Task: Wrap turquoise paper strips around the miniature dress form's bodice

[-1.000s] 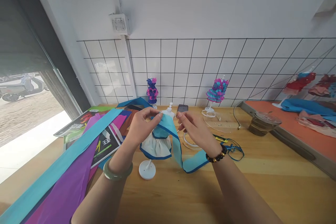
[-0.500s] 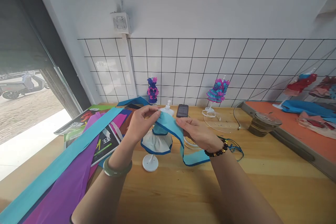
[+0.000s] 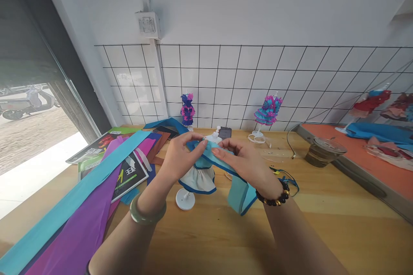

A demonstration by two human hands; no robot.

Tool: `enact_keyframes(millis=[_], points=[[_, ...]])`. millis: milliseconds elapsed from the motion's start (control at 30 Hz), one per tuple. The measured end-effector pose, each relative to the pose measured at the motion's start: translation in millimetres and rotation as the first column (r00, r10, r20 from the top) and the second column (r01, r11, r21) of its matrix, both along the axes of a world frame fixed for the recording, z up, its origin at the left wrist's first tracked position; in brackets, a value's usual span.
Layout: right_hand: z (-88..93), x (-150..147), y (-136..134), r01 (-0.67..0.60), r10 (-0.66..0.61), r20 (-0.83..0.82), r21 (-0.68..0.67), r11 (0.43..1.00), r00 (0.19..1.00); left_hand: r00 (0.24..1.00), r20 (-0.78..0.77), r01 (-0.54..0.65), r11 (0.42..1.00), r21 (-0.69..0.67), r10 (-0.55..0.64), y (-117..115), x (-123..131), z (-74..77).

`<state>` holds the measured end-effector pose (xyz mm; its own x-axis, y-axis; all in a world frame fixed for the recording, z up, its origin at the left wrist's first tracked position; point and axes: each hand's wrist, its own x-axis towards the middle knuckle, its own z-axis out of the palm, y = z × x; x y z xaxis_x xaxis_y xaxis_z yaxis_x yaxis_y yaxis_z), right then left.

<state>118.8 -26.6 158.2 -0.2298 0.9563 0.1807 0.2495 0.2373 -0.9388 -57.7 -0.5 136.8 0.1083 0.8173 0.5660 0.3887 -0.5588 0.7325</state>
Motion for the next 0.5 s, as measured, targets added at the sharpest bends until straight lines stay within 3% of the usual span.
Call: enact_keyframes(millis=[233, 500], points=[[-4.9, 1.0, -2.3, 0.142, -0.196, 0.190, 0.265, 0.954, 0.962, 0.999, 0.035, 0.016, 0.999, -0.029, -0.015, -2.3, 3.9, 0.7], [-1.2, -1.2, -8.4, 0.109, -0.156, 0.159, 0.268, 0.957, 0.975, 0.999, 0.028, 0.036, 0.997, -0.064, -0.034, -6.9, 8.1, 0.8]])
